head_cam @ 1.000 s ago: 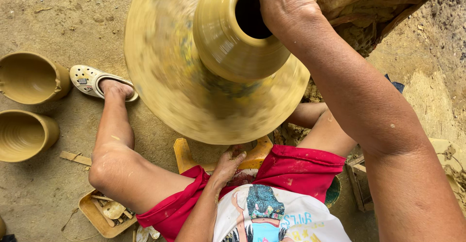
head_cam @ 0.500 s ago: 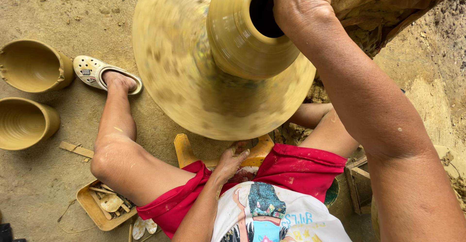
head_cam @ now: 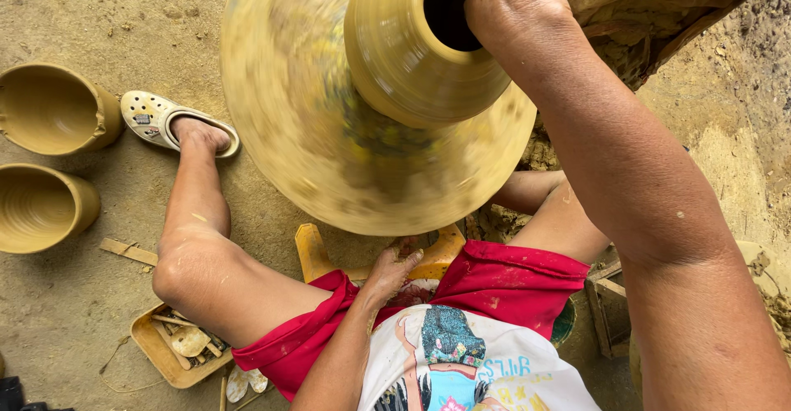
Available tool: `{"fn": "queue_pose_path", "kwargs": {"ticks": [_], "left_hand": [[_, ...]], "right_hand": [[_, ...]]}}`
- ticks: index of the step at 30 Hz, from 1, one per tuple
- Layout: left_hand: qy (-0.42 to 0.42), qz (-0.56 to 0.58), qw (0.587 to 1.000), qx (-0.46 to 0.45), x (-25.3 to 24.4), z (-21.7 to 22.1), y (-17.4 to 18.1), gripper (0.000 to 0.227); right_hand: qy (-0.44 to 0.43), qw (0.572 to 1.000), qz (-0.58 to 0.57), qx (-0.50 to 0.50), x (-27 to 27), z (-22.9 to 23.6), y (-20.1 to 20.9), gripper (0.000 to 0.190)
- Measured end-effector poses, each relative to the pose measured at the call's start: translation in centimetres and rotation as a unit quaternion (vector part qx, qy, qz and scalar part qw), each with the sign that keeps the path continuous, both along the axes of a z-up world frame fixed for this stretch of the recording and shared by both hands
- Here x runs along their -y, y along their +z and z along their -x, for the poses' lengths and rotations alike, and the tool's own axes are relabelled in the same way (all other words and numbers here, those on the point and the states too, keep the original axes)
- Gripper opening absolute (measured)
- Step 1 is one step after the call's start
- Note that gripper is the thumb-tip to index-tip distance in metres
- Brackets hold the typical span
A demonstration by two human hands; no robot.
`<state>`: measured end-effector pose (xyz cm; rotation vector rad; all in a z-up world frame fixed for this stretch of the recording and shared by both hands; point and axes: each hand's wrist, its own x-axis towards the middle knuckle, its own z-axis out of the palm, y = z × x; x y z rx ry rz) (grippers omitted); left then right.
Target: The person shapes a clay vessel on a spinning pottery wheel using their hands and a piece of cloth to smooth the exterior and interior walls.
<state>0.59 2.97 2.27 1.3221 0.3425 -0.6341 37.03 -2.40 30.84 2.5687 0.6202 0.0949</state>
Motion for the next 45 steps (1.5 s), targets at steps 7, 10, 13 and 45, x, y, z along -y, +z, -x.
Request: {"fn": "queue_pose_path", "kwargs": {"ticks": [7, 10, 13, 45], "left_hand": [[-0.003, -0.002, 1.000, 0.010, 0.1, -0.1, -0.1, 0.063], [-0.011, -0.010, 1.000, 0.007, 0.1, -0.1, -0.3, 0.064], [-0.018, -0.019, 1.000, 0.000, 0.3, -0.2, -0.5, 0.064], [-0.097, -0.103, 0.989, -0.047, 1.1, -1.4, -0.8, 0.064]], "right_hand": [[-0.013, 1.000, -0.014, -0.011, -0.1, -0.2, 0.2, 0.021], [-0.017, 0.999, -0.022, -0.018, -0.3, -0.1, 0.5, 0.024], [-0.046, 0.999, 0.005, -0.016, -0.1, -0.2, 0.4, 0.027], [-0.092, 0.994, 0.056, -0.003, -0.3, -0.5, 2.7, 0.059]]}}
